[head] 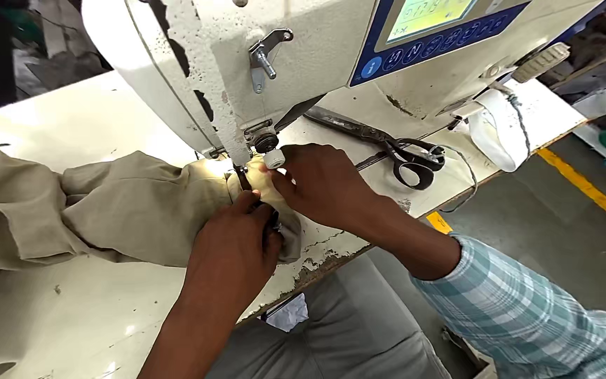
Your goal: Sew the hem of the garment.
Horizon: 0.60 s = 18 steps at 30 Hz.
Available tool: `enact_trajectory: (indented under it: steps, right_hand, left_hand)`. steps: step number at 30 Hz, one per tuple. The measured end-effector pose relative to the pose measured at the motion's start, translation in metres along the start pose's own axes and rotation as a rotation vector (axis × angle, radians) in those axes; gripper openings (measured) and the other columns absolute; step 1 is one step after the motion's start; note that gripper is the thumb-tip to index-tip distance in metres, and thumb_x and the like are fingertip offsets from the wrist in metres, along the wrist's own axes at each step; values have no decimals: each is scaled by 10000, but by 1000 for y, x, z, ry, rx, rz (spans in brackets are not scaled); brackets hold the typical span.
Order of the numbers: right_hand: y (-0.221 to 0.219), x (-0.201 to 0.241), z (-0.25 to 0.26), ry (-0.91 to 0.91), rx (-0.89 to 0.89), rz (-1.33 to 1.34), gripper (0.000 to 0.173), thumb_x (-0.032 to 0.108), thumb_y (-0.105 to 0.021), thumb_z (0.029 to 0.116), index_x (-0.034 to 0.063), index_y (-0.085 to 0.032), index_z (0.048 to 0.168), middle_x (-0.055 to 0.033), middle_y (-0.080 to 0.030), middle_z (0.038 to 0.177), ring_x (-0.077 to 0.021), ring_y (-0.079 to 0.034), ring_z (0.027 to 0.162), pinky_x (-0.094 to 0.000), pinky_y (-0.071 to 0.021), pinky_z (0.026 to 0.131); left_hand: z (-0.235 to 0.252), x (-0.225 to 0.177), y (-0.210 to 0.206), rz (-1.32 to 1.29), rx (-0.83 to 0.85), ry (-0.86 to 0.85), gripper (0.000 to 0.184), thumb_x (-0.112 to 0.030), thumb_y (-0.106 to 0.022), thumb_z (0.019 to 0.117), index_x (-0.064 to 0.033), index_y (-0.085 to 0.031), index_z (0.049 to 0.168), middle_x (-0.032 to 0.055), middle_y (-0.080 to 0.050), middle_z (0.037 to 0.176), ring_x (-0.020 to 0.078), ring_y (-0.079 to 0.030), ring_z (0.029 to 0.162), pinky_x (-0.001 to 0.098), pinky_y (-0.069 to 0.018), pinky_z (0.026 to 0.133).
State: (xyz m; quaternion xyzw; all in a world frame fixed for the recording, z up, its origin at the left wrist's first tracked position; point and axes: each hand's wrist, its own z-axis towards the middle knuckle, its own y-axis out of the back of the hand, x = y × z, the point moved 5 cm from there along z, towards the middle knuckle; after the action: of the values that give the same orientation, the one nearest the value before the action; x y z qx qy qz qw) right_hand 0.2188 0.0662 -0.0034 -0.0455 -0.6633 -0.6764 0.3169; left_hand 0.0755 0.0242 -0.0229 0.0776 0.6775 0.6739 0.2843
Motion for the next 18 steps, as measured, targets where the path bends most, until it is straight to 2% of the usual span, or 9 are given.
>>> enact_trajectory:
  steps: [1, 3, 5, 7, 9, 11, 13, 14, 18]
  right_hand:
    - [-3, -3, -1, 20, -103, 13, 180, 200, -594, 990, 131, -758, 1019, -57, -703, 873, -236, -680, 732, -459, -518, 581]
    - [-16, -8, -4, 46, -178, -48, 221, 246, -600, 1001, 176, -765, 1131, -40, -737, 935, -236, -700, 764, -442, -529, 587]
    - [-27, -16, -6, 55, -194, -109, 214, 281, -615, 1005, 195, -766, 1130, -30, -737, 917, -241, -684, 761, -417, -514, 582]
    - [-25, -18, -6, 55, -175, -125, 203, 297, -622, 1005, 187, -768, 1095, -28, -730, 895, -243, -677, 765, -404, -515, 589]
    - [-25, -14, -6, 65, -128, -133, 224, 319, -619, 1010, 166, -764, 1086, -44, -699, 894, -253, -653, 773, -397, -497, 591]
    - [-29, -10, -4, 71, -63, -184, 240, 319, -578, 1036, 170, -751, 1108, -62, -682, 1007, -263, -639, 832, -392, -497, 614]
    - [-32, -6, -2, 73, -14, -239, 254, 257, -567, 1038, 184, -751, 1197, -89, -690, 1189, -289, -647, 907, -394, -498, 640]
    - [-33, -4, -2, 78, -7, -258, 268, 222, -570, 1027, 191, -746, 1227, -84, -687, 1220, -288, -646, 917, -388, -493, 640]
    - [-36, -2, 0, 100, -27, -307, 296, 186, -542, 1020, 188, -736, 1243, -55, -678, 1191, -265, -625, 871, -366, -457, 605]
  left_hand:
    - [0, 0, 0, -1, -2, -5, 259, -280, -606, 873, -128, -777, 996, 86, -715, 1181, 280, -713, 993, 487, -589, 748]
    - [-1, 2, -1, 5, -1, -10, 259, -281, -598, 864, -131, -772, 985, 75, -708, 1184, 267, -710, 982, 478, -587, 734]
    - [-1, 2, -1, 11, -1, -9, 267, -279, -597, 853, -127, -774, 983, 79, -709, 1193, 269, -714, 969, 479, -586, 714]
    - [0, 3, -1, 23, -18, -8, 286, -286, -587, 840, -131, -780, 983, 78, -715, 1197, 263, -723, 946, 480, -587, 691]
    - [-1, 5, -2, 24, -31, -11, 290, -291, -566, 839, -140, -780, 963, 64, -715, 1166, 236, -714, 850, 462, -571, 623]
    - [-2, 5, -2, 26, -34, -8, 312, -306, -541, 846, -151, -785, 964, 50, -717, 1154, 218, -705, 814, 448, -559, 601]
    - [-2, 7, -3, 25, -33, -9, 327, -314, -529, 849, -156, -790, 967, 47, -719, 1155, 216, -704, 812, 441, -555, 601]
    - [-1, 8, -3, 25, -34, -13, 324, -315, -528, 844, -158, -787, 957, 45, -718, 1143, 213, -701, 799, 437, -551, 591]
    - [2, 13, -1, 22, -22, -35, 318, -324, -538, 847, -166, -788, 964, 31, -716, 1142, 194, -694, 800, 419, -550, 587]
